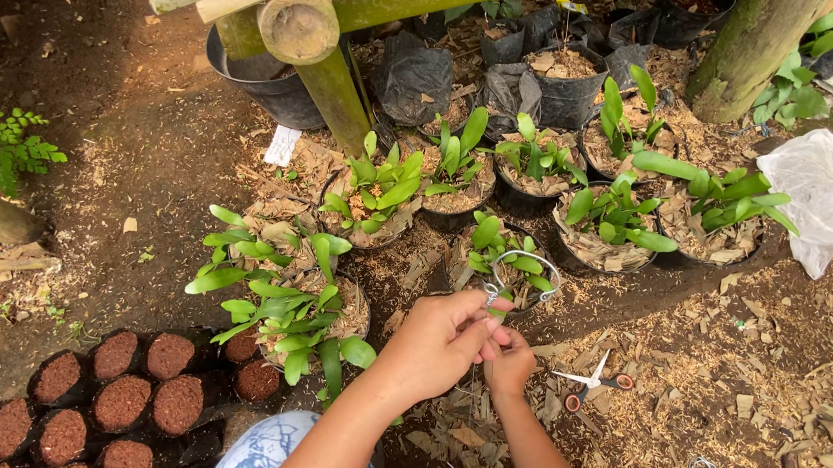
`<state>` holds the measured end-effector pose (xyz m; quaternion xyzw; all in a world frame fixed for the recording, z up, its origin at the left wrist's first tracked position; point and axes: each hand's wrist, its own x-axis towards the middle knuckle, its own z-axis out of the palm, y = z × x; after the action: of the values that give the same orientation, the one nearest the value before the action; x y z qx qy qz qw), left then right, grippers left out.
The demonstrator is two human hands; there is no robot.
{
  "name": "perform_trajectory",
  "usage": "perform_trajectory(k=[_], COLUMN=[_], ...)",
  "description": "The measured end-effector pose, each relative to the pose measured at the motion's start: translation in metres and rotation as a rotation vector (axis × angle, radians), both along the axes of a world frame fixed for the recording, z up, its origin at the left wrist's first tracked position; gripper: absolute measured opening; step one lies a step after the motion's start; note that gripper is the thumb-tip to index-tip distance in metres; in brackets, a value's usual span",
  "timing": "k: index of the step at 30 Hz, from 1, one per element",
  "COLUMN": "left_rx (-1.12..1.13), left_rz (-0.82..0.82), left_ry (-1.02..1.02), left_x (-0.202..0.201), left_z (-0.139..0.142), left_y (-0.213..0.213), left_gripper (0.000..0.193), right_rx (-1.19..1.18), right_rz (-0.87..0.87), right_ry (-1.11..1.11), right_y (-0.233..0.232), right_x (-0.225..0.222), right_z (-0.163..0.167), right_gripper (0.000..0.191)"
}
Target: The person trims small potted plants using scissors, cutting leaves and stems. The person then attaches a metal wire hanger to the pot to secure the plant.
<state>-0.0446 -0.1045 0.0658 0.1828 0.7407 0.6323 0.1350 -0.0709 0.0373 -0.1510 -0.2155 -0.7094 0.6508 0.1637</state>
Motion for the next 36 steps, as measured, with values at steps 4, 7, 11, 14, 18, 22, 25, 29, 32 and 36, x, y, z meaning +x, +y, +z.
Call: perform_trajectory(k=[4, 7, 11, 14, 18, 22, 25, 29, 32, 36], left_rx=[-0.001, -0.009, -0.006, -0.018, -0.04, -0.007, -0.017, -0.032, -0.01, 0.01], left_rz=[-0.007, -0.007, -0.008, -0.007, 0.0, -0.008, -0.005, -0.008, -0.022, -0.005], left_ry=[0.005, 0.006, 0.018, 0.024, 0.017, 0.01, 0.009, -0.008, -0.006, 0.002], left_x=[0.0, -0.001, 0.0, 0.0, 0.0, 0.0, 0.0, 0.0, -0.003, -0.009], left_z=[0.001, 0.002, 0.003, 0.005, 0.007, 0.007, 0.006, 0.005, 0.005, 0.006], left_y=[0.0, 0.001, 0.002, 0.003, 0.002, 0.002, 0.003, 0.004, 0.006, 0.006], left_gripper=[0.03, 0.03, 0.029, 0.029, 0.029, 0.028, 0.028, 0.027, 0.027, 0.03], right_rx=[-0.011, -0.018, -0.038, 0.016, 0.151, 0.152, 0.076, -0.141, 0.08, 0.582], right_rz=[0.011, 0.017, 0.002, -0.018, -0.035, -0.04, -0.031, -0.016, 0.049, 0.198], right_ry=[0.02, 0.019, 0.038, 0.062, -0.037, -0.047, 0.011, 0.116, 0.123, 0.155], right_y=[0.0, 0.0, 0.0, -0.001, -0.001, 0.0, 0.0, -0.002, 0.002, 0.018], right_x=[-0.001, -0.002, -0.002, 0.0, 0.0, -0.002, -0.005, -0.007, -0.007, -0.007], right_z=[0.002, 0.001, -0.001, 0.001, 0.005, 0.006, 0.003, 0.002, 0.002, 0.005], right_gripper=[0.028, 0.029, 0.029, 0.031, 0.033, 0.031, 0.028, 0.022, 0.019, 0.024])
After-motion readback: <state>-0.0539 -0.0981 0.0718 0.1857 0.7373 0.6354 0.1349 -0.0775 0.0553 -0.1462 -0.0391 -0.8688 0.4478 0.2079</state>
